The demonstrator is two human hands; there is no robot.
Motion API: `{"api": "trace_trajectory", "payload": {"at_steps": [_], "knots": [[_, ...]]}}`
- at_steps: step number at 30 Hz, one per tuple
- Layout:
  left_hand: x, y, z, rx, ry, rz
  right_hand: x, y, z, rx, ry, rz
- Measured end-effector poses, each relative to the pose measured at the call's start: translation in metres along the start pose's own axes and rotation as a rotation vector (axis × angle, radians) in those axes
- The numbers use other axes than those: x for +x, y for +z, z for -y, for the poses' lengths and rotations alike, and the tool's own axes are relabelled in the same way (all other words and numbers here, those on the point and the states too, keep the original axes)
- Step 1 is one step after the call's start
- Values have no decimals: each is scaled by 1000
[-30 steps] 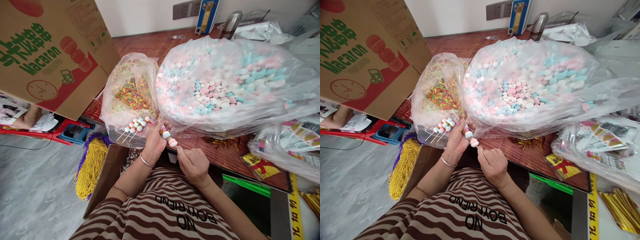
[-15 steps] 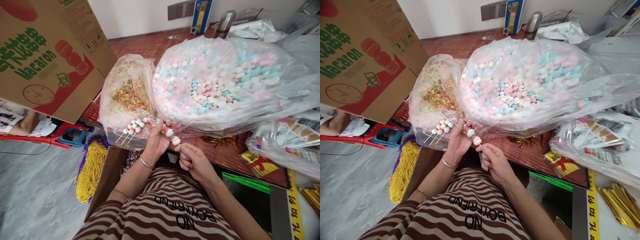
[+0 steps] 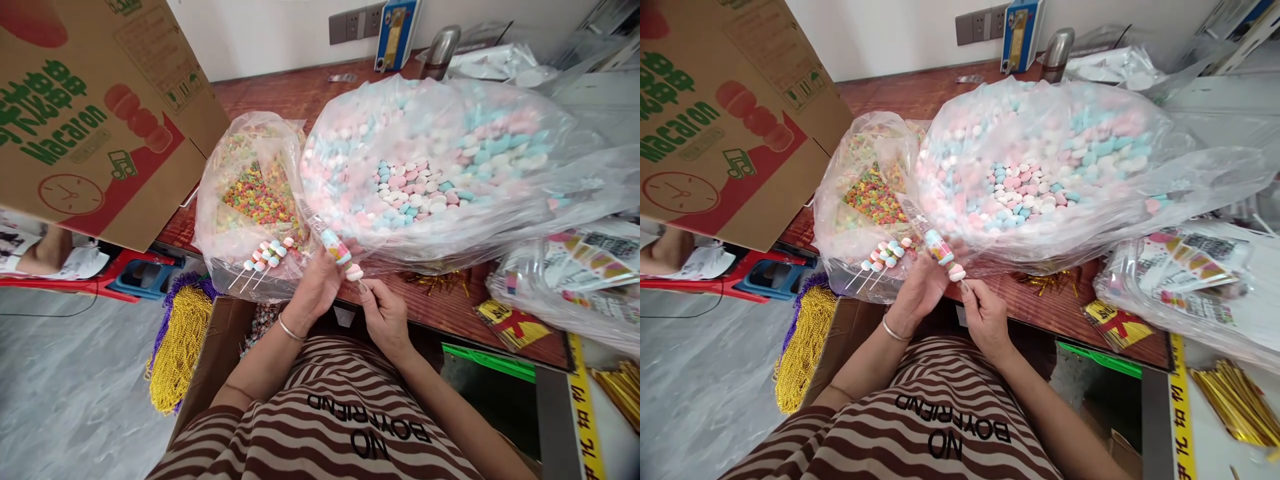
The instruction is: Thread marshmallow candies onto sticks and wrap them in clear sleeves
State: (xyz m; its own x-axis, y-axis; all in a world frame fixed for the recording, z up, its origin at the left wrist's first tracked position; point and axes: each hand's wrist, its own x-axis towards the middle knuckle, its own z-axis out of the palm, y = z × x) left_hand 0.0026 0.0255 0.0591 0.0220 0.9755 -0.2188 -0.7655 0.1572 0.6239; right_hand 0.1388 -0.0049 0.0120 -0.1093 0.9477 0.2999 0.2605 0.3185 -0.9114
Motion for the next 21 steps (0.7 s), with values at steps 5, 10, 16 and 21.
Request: {"api": "trace_trajectory", "payload": {"at_steps": [5, 10, 16, 21], "knots": [[14, 3, -34, -73, 151, -106, -5, -1, 0, 20, 1, 80], [20, 11, -27, -107, 171, -174, -7, 2, -4, -251, -202, 58], [9, 17, 8, -46, 184, -130, -3, 5, -1, -547, -372, -32], [10, 10, 2, -39, 111, -103, -3, 3, 3, -400, -217, 53]]}}
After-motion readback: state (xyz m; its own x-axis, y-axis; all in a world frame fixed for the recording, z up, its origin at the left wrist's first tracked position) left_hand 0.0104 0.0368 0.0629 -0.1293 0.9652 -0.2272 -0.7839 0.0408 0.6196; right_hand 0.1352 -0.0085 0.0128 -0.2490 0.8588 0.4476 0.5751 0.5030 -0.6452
